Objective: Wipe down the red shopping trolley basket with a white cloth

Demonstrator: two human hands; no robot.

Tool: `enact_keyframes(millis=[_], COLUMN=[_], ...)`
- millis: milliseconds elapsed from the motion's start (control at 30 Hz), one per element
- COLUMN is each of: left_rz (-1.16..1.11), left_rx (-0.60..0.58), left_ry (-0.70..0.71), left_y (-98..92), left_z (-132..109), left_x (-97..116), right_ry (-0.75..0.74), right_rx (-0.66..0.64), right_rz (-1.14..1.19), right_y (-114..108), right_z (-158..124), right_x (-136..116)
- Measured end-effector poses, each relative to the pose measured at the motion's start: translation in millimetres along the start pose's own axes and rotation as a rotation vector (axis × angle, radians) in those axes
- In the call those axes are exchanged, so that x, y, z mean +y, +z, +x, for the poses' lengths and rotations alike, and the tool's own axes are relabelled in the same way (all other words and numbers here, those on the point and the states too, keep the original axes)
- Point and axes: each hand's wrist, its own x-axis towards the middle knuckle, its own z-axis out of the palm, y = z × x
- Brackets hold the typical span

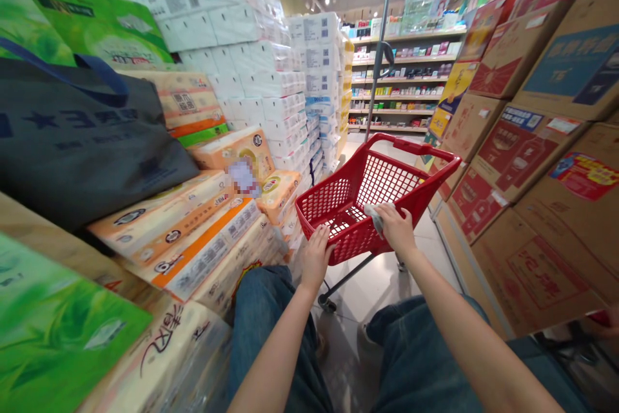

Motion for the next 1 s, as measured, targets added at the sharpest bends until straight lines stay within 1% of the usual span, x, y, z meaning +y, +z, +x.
enact_keyframes(millis=[33,67,133,200,267,300,333,367,433,467,567,600,633,667,700,733,800,900,933,967,1000], left_rz=[-0.003,-0.007,-0.015,-0.023,-0.017,-0.009,0.001,0.010,0.020,0.022,0.016,0.010,0.001,-0.010,-0.021,-0.033,-0.051,-0.047,-0.038,-0.025,-0.011], left_rx=[0.000,0.001,0.004,0.003,-0.006,-0.011,-0.013,-0.012,-0.004,0.002,0.014,0.016,0.017,0.020,0.024,0.029,0.036,0.024,0.016,0.008,0.001], left_ry=[0.001,0.003,0.003,-0.001,-0.002,-0.001,0.001,0.005,0.013,0.017,0.021,0.018,0.016,0.012,0.007,0.003,-0.001,0.004,0.005,0.007,0.009], left_y=[-0.2,-0.3,-0.1,0.4,0.7,0.4,0.0,-0.8,-2.8,-3.8,-5.0,-4.3,-3.0,-1.2,1.0,3.4,7.2,7.9,6.5,4.6,2.5], left_z=[0,0,0,0,0,-1,-1,-2,-3,-3,-5,-6,-6,-7,-8,-8,-9,-9,-9,-8,-8], left_x=[2,5,9,11,11,11,11,10,10,10,13,13,14,15,16,16,17,17,16,16,16], right_ry=[0.032,0.058,0.074,0.012,-0.092,-0.147,-0.197,-0.233,-0.248,-0.222,-0.064,-0.021,0.014,0.040,0.054,0.058,0.026,-0.097,-0.137,-0.181,-0.228], right_rx=[0.008,0.014,0.018,0.003,-0.018,-0.030,-0.046,-0.062,-0.085,-0.084,-0.034,-0.019,-0.006,0.006,0.016,0.025,0.029,-0.009,-0.022,-0.038,-0.055], right_rz=[0.004,0.019,0.065,0.108,0.135,0.141,0.142,0.139,0.120,0.104,0.049,0.035,0.026,0.023,0.027,0.038,0.072,0.115,0.121,0.123,0.124], right_y=[1,3,8,13,15,15,13,10,3,0,-7,-8,-8,-7,-5,-3,2,8,8,8,7], right_z=[0,-1,-10,-24,-37,-41,-44,-44,-38,-32,-14,-10,-7,-6,-8,-11,-22,-43,-47,-50,-51], right_x=[-2,-9,-37,-72,-101,-108,-110,-107,-83,-66,-13,0,7,8,4,-6,-38,-89,-99,-105,-105])
